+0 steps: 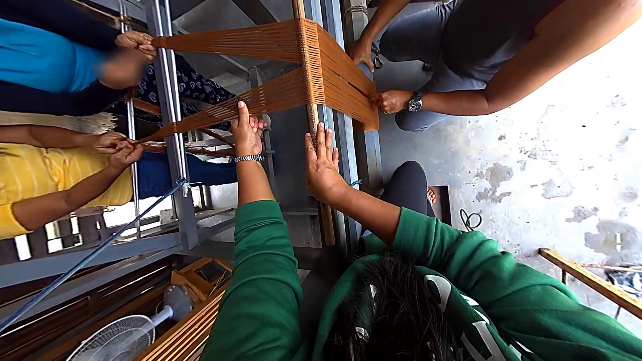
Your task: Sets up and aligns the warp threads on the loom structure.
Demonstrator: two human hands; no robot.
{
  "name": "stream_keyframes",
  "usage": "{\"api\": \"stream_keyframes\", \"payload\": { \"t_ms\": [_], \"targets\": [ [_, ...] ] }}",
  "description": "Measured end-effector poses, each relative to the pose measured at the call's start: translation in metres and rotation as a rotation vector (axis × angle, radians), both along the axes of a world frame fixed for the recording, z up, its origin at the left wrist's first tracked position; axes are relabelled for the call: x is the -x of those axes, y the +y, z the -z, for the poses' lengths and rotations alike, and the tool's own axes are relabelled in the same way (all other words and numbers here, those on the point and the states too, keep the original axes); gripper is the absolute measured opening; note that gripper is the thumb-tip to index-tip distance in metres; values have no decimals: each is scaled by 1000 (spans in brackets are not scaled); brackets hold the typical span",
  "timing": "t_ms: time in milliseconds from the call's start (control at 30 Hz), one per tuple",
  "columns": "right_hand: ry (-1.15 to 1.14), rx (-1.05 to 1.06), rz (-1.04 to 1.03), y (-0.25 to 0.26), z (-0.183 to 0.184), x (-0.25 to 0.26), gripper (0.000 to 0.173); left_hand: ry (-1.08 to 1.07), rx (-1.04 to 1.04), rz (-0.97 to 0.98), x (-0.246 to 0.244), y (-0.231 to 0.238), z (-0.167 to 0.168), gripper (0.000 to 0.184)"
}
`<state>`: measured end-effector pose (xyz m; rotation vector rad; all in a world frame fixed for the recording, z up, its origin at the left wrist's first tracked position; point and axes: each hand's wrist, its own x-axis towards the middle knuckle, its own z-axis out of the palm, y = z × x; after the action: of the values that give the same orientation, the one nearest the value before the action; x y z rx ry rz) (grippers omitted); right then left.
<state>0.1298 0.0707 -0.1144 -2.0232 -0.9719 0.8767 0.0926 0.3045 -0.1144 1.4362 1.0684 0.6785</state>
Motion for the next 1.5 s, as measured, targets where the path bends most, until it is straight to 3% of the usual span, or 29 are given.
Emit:
{"api": "stream_keyframes", "payload": {
  "t_ms": [767, 1033, 1167, 1267, 1333, 1433, 1500],
  "targets": [
    [-24, -69, 24, -4, 3, 1, 105, -5, -8, 94, -18, -18, 6, 46],
    [-37, -61, 17, -3, 2, 1, 109, -42, 18, -201, 39, 10, -2, 44],
    [-33, -79, 31, -4, 4, 2, 104, 126, 53, -75, 43, 2, -3, 53],
    [-23, -109, 43, -5, 6, 3, 109, 230, 258, 53, 30, 4, -3, 82],
    [-8, -113, 50, -6, 3, 1, 112, 207, 301, 17, 17, 13, -5, 91],
    [-8, -100, 43, -7, 2, 1, 114, 169, 173, -243, -2, 31, -5, 60],
    [-10, -95, 40, -7, 1, 2, 115, 152, 129, -194, 2, 38, -2, 52]
  ]
}}
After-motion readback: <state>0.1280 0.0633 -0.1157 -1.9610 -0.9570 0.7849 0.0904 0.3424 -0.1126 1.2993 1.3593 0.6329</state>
